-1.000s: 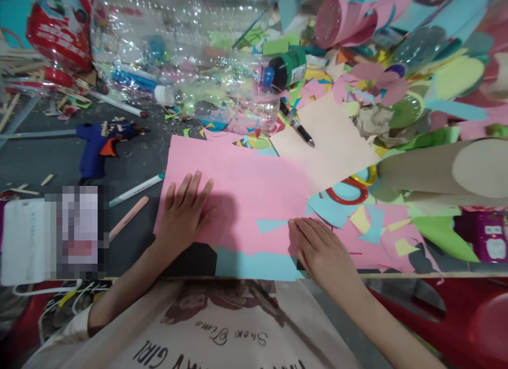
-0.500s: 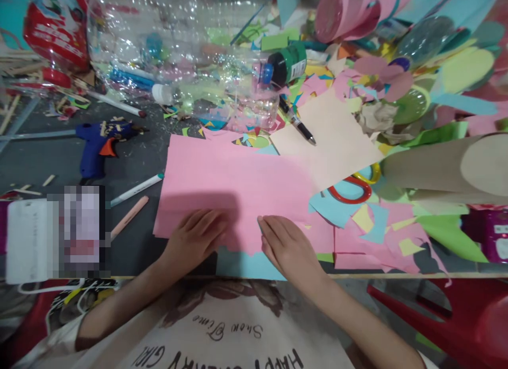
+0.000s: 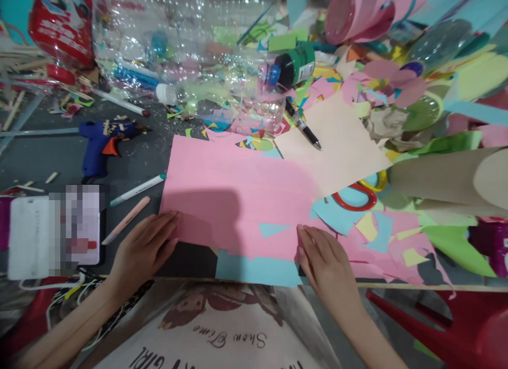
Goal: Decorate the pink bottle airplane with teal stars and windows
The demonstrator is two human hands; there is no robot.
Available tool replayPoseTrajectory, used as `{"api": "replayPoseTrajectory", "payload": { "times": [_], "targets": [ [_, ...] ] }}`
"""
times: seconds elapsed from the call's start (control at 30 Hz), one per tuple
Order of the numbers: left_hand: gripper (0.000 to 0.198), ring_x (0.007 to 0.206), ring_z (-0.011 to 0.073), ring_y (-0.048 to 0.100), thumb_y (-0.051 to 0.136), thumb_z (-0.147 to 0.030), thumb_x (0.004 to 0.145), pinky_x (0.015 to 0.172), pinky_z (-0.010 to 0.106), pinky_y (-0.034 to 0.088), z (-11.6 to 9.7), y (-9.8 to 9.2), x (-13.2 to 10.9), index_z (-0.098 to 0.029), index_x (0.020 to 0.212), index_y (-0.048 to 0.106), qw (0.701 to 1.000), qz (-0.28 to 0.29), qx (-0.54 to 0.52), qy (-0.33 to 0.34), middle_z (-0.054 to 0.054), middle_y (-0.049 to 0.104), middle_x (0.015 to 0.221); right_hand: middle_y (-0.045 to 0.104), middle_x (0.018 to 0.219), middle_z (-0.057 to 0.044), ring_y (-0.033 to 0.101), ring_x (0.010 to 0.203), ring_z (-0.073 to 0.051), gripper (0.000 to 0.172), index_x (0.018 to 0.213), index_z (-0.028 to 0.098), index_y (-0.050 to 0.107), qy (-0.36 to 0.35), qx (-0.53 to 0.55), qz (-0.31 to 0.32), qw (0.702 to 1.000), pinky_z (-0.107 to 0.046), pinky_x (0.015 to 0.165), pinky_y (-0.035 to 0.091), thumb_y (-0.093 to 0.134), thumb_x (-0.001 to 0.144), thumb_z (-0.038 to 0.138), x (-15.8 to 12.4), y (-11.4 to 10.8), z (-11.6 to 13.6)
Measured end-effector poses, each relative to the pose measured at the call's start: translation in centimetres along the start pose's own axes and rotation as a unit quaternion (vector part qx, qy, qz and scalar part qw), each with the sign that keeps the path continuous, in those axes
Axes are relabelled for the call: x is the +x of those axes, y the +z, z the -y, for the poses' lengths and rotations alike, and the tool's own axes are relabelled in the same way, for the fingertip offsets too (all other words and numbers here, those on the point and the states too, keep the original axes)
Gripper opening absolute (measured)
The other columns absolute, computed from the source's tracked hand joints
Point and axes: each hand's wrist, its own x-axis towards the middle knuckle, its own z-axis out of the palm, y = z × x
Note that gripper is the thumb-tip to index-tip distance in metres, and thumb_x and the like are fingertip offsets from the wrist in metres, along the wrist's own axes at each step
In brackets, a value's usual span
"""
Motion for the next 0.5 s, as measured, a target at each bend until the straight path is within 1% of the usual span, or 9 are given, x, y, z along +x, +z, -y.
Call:
{"api": "replayPoseTrajectory", "payload": {
  "times": [0.07,0.13,0.23,0.3,0.37,0.43,0.47,0.5],
  "targets": [
    [0.058,0.108,0.026,0.068,0.05,-0.021,0.097,0.097,0.039,0.052,0.4,0.0,-0.5,-0.02,0.154,0.038,1.0,0.002,-0.005,-0.027,0.01,0.072,0.123,0.07,0.117,-0.015,0.064,0.105,-0.031,0.065,0.16,0.02,0.027,0.006,0.002,-0.004,1.0,-0.048,0.09,0.054,0.047,0.098,0.016,-0.3,0.1,-0.3],
    [0.062,0.107,0.028,0.067,0.05,-0.021,0.097,0.092,0.04,0.052,0.5,0.1,-0.8,-0.021,0.156,0.033,0.999,0.001,-0.004,-0.041,0.01,0.072,0.121,0.07,0.116,-0.013,0.065,0.104,-0.029,0.059,0.156,0.023,0.036,0.023,0.03,-0.015,0.999,-0.046,0.089,0.054,0.048,0.099,0.02,-0.4,0.2,-0.8],
    [0.064,0.105,0.0295,0.065,0.052,-0.021,0.095,0.088,0.041,0.051,0.1,0.4,-1.1,-0.023,0.156,0.033,0.998,-0.009,0.019,-0.062,0.011,0.071,0.12,0.069,0.116,-0.013,0.065,0.104,-0.03,0.047,0.147,0.027,0.049,0.086,0.08,-0.041,0.992,-0.046,0.087,0.055,0.046,0.1,0.027,-0.4,0.4,-1.5],
    [0.062,0.106,0.0296,0.064,0.051,-0.021,0.096,0.088,0.041,0.049,-0.3,0.6,-1.2,-0.024,0.155,0.034,0.996,-0.012,0.038,-0.079,0.012,0.07,0.119,0.069,0.116,-0.014,0.065,0.105,-0.031,0.044,0.143,0.026,0.053,0.114,0.1,-0.05,0.987,-0.049,0.087,0.055,0.044,0.101,0.031,-0.2,0.4,-1.8],
    [0.059,0.107,0.0295,0.063,0.049,-0.022,0.097,0.088,0.04,0.048,-0.6,0.8,-1.2,-0.023,0.154,0.035,0.995,-0.008,0.052,-0.09,0.013,0.069,0.118,0.071,0.115,-0.013,0.067,0.103,-0.03,0.041,0.14,0.026,0.055,0.126,0.137,-0.05,0.981,-0.049,0.086,0.056,0.046,0.1,0.033,0.1,0.4,-1.9],
    [0.059,0.108,0.0292,0.063,0.049,-0.023,0.097,0.087,0.038,0.047,-0.9,0.8,-1.2,-0.022,0.154,0.034,0.994,0.0,0.061,-0.093,0.013,0.068,0.119,0.073,0.114,-0.012,0.069,0.1,-0.027,0.037,0.134,0.026,0.059,0.167,0.21,-0.052,0.962,-0.046,0.083,0.059,0.05,0.099,0.035,0.5,0.3,-1.8],
    [0.059,0.108,0.0292,0.063,0.049,-0.024,0.097,0.086,0.038,0.047,-1.0,0.7,-1.2,-0.022,0.154,0.034,0.993,0.002,0.066,-0.095,0.013,0.068,0.119,0.073,0.112,-0.011,0.07,0.096,-0.026,0.036,0.131,0.026,0.061,0.204,0.258,-0.059,0.942,-0.044,0.08,0.06,0.053,0.098,0.036,0.7,0.3,-1.8],
    [0.059,0.107,0.0291,0.063,0.05,-0.024,0.097,0.086,0.038,0.046,-1.1,0.7,-1.2,-0.022,0.154,0.034,0.993,0.002,0.07,-0.095,0.013,0.069,0.119,0.074,0.107,-0.009,0.071,0.09,-0.024,0.035,0.128,0.027,0.063,0.247,0.314,-0.068,0.914,-0.042,0.076,0.061,0.057,0.096,0.037,1.0,0.3,-1.9]
  ]
}}
